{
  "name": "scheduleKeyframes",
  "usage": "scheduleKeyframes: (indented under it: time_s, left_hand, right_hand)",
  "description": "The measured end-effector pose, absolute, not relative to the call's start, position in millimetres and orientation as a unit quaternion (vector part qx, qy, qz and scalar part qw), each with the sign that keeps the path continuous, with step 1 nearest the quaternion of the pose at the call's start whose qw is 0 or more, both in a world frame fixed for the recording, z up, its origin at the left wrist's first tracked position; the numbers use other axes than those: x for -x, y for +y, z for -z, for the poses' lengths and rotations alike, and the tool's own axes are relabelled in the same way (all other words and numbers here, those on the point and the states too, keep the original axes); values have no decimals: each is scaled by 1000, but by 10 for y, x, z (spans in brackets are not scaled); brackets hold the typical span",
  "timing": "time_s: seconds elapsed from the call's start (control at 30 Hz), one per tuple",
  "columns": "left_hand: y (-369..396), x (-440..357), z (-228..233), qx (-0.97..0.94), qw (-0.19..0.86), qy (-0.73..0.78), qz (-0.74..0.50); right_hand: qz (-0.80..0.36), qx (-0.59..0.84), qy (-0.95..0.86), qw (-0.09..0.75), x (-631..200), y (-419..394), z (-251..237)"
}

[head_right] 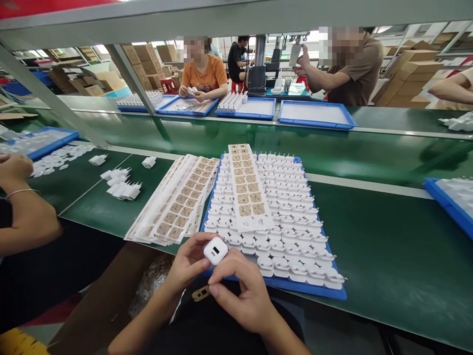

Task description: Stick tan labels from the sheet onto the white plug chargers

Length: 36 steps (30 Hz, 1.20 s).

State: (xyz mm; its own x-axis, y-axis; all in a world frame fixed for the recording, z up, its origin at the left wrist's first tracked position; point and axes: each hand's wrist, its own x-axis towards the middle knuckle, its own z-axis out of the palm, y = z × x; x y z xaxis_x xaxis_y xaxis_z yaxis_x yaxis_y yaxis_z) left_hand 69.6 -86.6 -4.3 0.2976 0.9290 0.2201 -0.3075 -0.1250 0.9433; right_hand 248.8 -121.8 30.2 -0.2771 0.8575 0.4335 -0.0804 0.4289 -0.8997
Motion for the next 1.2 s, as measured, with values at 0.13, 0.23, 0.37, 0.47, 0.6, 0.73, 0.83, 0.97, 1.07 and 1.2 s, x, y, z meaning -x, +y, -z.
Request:
scheduleKeyframes:
  time_s: [0.13,0.23,0.37,0.47,0.6,0.73,0.83,0.97,1.07,1.2]
  left_hand:
    - [-826,-643,-2,-714,405,310,-480]
    - [-810,-633,-7,-748,358,303,-470]
    - [-826,-645,-5,-755,310,295,-497]
    - [-844,-656,-31,-769,270,278,-509]
    - [-841,-664,-97,-781,250,277,-500]
    - [-821,-660,-149,-790,251,272,-489]
    - [-813,-649,-164,-794,252,271,-482]
    - [-811,-636,-170,-797,257,273,-473]
    - [-810,-633,-172,-797,256,272,-475]
    - [-805,-633,-169,-797,254,270,-477]
  right_hand:
    - [-487,299,-630,527,-2535,-1230,-237]
    - [-526,286,-608,521,-2535,-1251,-225]
    - [-534,291,-594,526,-2565,-1263,-300]
    - [-472,351,-580,564,-2596,-1232,-382]
    - [-439,409,-567,565,-2598,-1168,-437]
    - [-457,429,-554,548,-2583,-1141,-434]
    - [-463,431,-552,544,-2580,-1140,-431]
    - [-465,425,-555,544,-2578,-1136,-433]
    - [-460,424,-560,543,-2574,-1128,-433]
    - [-446,430,-568,543,-2566,-1120,-442]
